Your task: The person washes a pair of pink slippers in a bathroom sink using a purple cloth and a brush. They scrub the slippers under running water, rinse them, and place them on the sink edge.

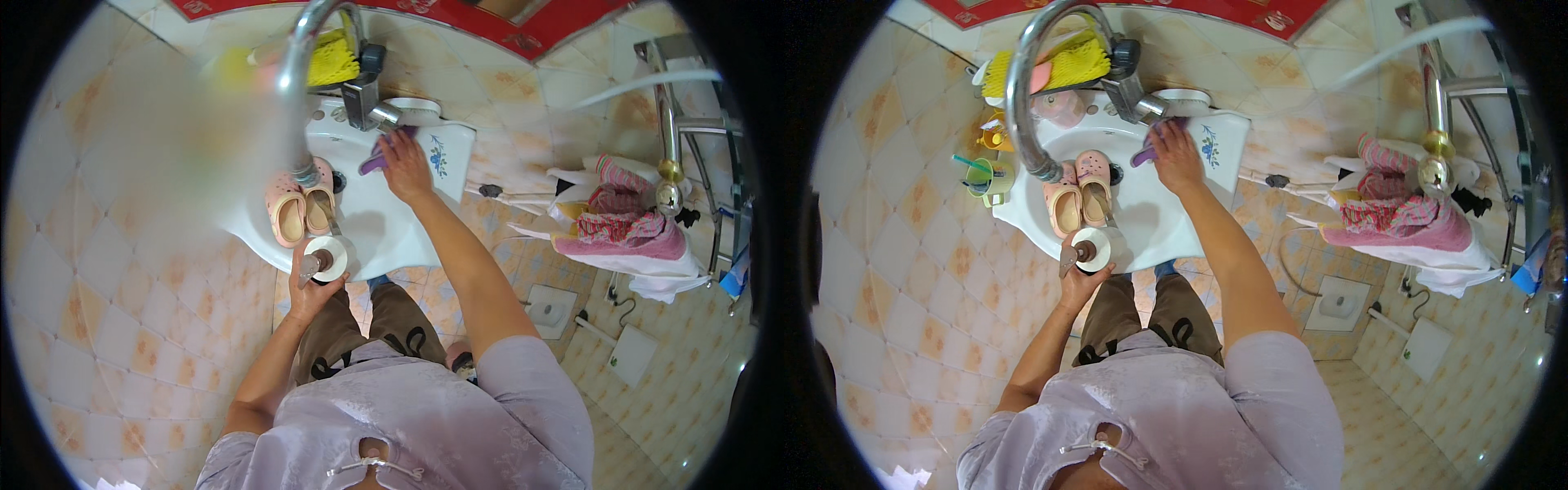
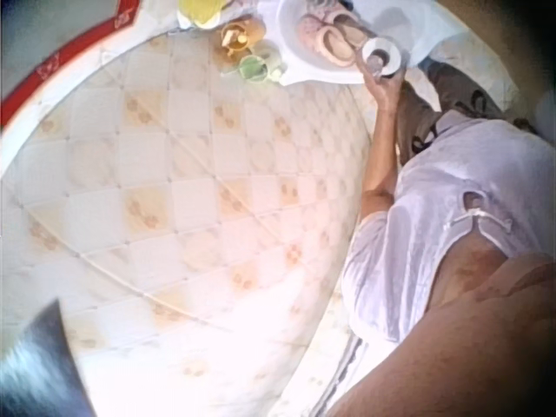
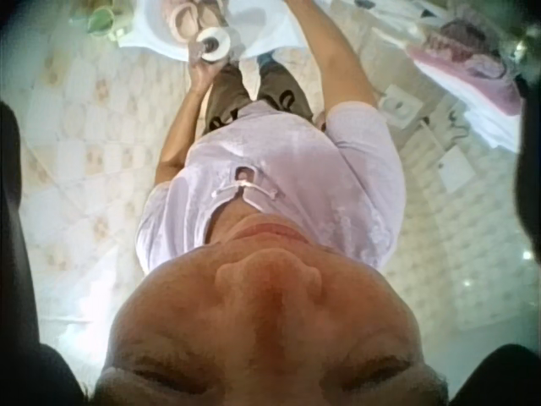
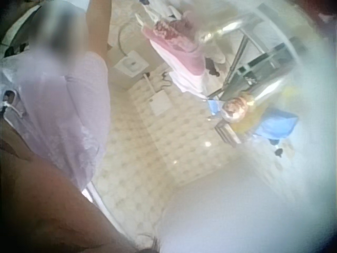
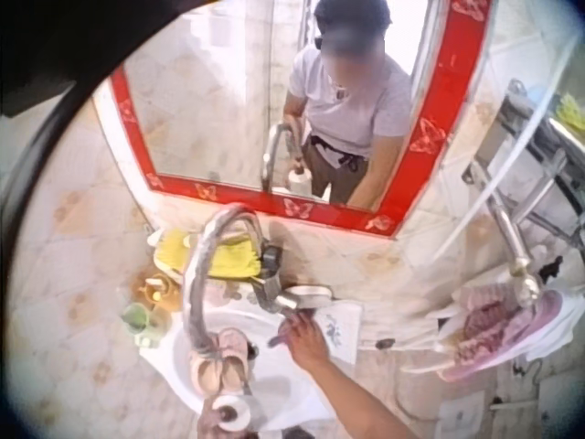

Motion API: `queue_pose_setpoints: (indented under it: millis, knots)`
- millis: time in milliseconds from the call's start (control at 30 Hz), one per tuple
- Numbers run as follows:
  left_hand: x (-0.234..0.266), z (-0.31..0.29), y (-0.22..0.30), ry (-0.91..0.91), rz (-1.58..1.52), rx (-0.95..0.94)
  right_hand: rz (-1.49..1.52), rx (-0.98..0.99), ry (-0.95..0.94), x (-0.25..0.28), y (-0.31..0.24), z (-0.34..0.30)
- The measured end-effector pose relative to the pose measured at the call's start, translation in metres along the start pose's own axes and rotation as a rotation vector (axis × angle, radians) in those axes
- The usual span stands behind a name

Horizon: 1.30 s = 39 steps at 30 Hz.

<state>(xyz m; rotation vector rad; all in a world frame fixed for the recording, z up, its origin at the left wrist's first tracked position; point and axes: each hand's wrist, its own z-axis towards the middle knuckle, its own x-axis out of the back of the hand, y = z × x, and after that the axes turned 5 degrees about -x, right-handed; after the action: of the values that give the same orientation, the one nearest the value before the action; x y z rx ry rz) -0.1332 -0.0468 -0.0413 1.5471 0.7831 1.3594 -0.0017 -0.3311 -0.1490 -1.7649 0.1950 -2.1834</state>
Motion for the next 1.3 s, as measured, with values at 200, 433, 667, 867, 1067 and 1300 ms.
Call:
queue_pose_setpoints:
  millis: [200,433,667,867,1067,1300]
  knots:
    - [-0.013,0.013,0.002,-0.070,0.007,-0.024,-0.007,0.063,-0.060,0.038,-0.002,-0.053]
    - [-0.031,0.032,0.012,-0.045,-0.052,-0.098,0.076,0.000,-0.276,0.076,-0.012,-0.175]
    - [-0.053,0.067,0.017,-0.111,0.127,-0.176,-0.064,-0.246,0.097,0.038,0.077,-0.030]
    - [-0.121,0.144,0.020,-0.017,0.039,-0.409,0.038,-0.199,-0.007,0.055,0.014,-0.135]
    - [-0.179,0.184,0.030,-0.110,-0.096,-0.207,0.007,-0.239,-0.100,0.072,-0.037,-0.229]
    - [-0.209,0.195,0.040,-0.166,-0.026,-0.183,0.409,-0.457,0.075,0.090,-0.024,-0.203]
